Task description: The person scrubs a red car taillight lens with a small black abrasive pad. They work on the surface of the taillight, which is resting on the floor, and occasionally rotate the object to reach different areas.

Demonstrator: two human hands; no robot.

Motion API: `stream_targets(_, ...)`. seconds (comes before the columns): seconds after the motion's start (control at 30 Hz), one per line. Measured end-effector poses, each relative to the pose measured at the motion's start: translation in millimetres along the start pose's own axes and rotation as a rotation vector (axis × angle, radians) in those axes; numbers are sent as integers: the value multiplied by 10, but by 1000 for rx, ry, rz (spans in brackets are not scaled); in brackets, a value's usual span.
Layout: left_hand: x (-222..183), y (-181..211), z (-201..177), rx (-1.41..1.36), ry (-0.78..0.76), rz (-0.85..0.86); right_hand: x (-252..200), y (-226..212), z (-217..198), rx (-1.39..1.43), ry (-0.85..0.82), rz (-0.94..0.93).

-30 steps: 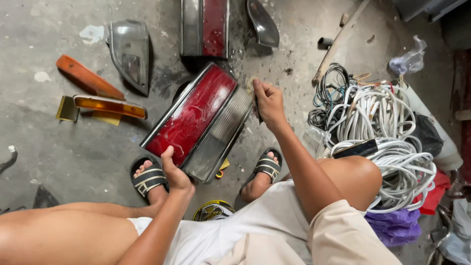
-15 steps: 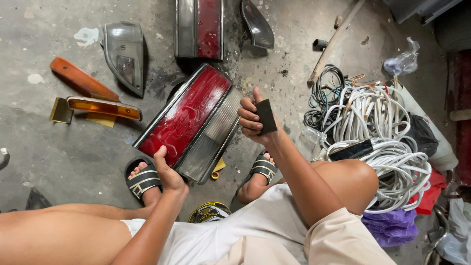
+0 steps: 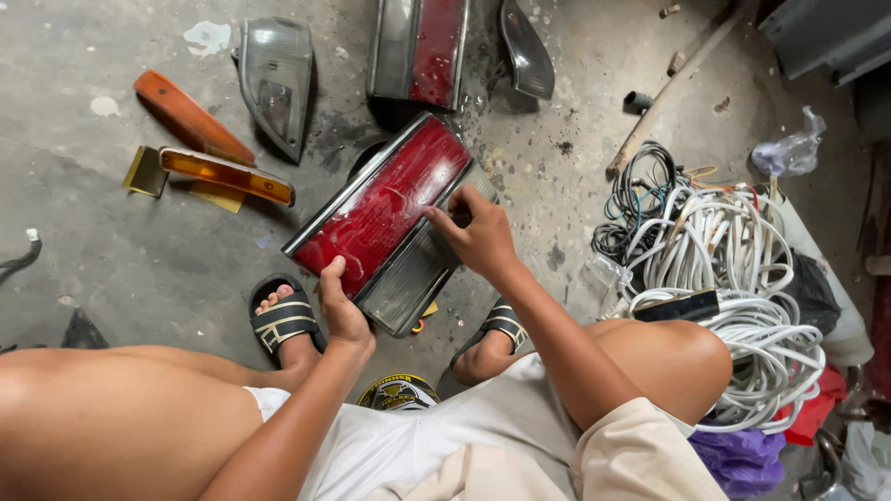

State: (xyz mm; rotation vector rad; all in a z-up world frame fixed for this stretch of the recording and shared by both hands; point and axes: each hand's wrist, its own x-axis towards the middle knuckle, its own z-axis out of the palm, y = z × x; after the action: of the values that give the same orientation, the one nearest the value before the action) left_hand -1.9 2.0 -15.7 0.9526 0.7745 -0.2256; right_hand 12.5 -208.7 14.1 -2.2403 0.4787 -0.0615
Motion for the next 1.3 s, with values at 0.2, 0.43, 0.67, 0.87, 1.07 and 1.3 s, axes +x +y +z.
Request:
stream_targets(0.2,-171,187,147,-14,20,-13,-27,-104,-203,131,-108,142)
stream_targets(0.43,-63,23,58,-12,35,-25,-341,-180,21,107,34,87)
stream_targets(0.67,-331,279,249,-2,73,-3,-517,-223,101,46,129,-46)
stream_targets(0.87,-339,313,311,-35,111,8,-664,-377,248,188,129,65)
stream_targets(1.07,-268,253,291,-21,125,-14,-507,58,336,201,257,37)
stream_targets(1.3,-429,432,390,-32,150,-88,-550,-217,265,65,129,-215)
